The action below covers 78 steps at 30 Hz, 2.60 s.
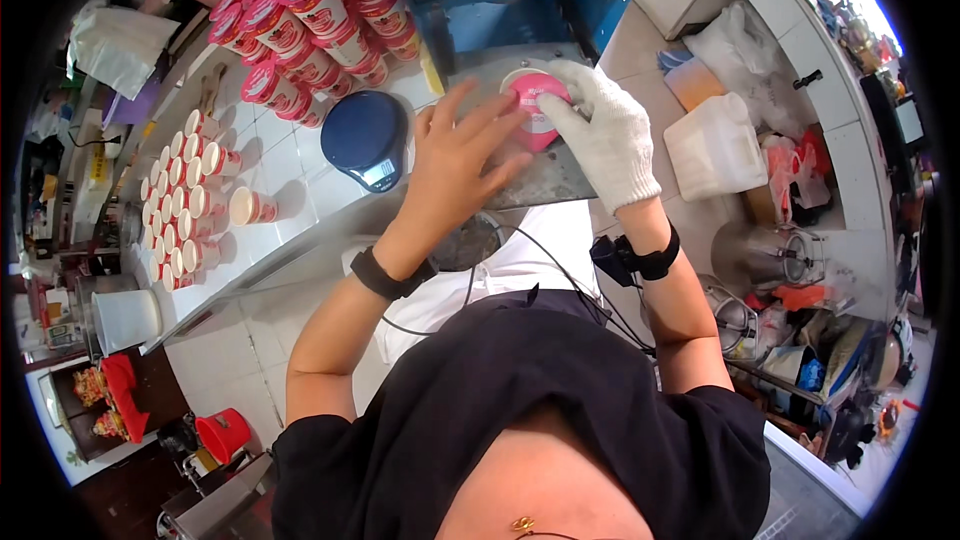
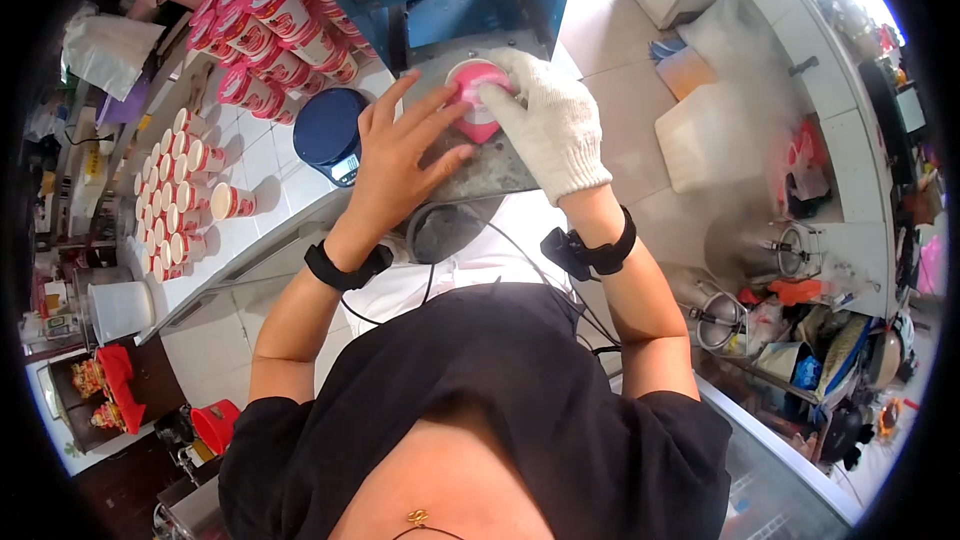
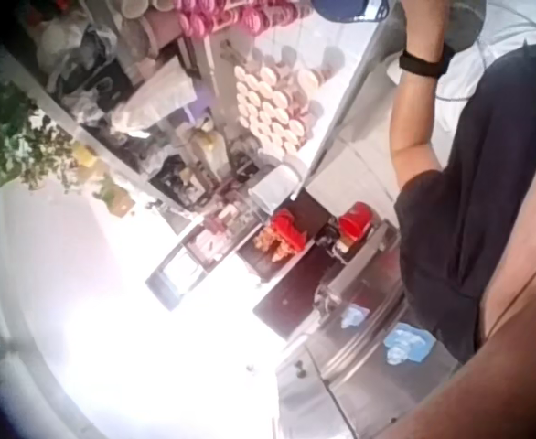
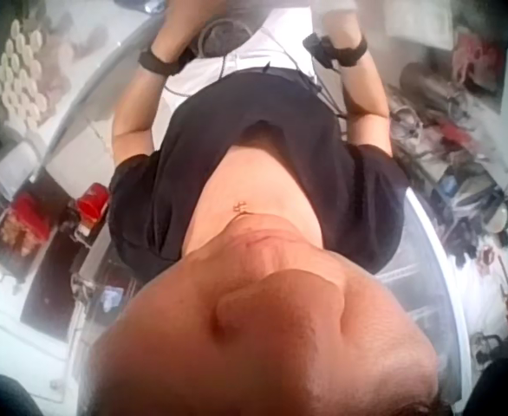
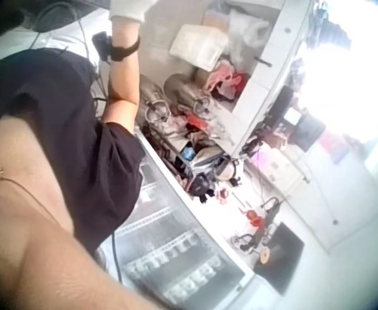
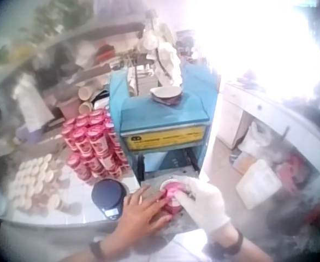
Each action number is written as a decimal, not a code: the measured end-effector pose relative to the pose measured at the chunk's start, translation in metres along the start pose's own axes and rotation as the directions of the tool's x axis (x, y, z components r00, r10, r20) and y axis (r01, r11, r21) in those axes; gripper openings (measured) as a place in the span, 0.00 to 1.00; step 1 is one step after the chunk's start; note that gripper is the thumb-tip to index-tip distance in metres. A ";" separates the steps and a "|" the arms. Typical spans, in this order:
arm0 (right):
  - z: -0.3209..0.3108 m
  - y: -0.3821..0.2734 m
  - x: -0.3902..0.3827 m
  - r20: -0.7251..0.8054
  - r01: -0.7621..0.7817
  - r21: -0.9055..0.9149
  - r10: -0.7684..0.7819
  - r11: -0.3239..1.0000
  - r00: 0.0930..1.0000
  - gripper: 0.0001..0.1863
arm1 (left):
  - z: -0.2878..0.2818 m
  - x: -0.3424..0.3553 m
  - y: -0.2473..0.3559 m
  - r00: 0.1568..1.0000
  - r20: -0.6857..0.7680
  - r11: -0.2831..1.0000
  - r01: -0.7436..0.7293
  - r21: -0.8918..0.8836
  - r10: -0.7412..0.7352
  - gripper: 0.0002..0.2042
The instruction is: The person uses a cup-sealing machine to seal individual small white cups filled with a white substance. They place a cup on a scale, then move it to the machine's tray, place a round pink film on top, and operate the machine to seal the cup before setting it aside.
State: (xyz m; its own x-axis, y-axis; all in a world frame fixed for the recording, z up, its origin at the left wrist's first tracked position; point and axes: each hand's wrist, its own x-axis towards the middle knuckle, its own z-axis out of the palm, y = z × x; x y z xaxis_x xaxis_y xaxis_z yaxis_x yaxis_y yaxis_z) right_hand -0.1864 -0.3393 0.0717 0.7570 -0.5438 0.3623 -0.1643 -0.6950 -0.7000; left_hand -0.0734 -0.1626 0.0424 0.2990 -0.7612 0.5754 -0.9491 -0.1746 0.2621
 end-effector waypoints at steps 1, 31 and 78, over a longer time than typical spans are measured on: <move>0.003 0.004 0.002 -0.045 0.040 -0.066 -0.043 0.997 0.998 0.20 | 0.001 0.000 0.000 1.000 0.001 1.000 0.002 0.006 -0.002 0.24; 0.014 0.020 -0.002 -0.144 0.299 -0.193 -0.329 0.934 0.933 0.11 | 0.013 -0.018 -0.008 0.985 -0.075 0.988 0.151 -0.029 -0.152 0.32; 0.007 0.108 -0.012 -0.161 0.273 -0.225 -0.312 0.935 0.936 0.58 | 0.031 -0.014 -0.053 0.949 -0.279 0.986 0.164 0.042 -0.146 0.72</move>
State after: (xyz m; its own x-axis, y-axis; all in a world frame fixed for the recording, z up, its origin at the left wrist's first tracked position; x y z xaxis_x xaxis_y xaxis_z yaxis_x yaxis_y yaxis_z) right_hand -0.2087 -0.4045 -0.0119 0.6580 -0.3680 0.6570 -0.0890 -0.9043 -0.4175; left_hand -0.0308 -0.1624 -0.0039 0.4504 -0.5229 0.7237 -0.8904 -0.3233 0.3205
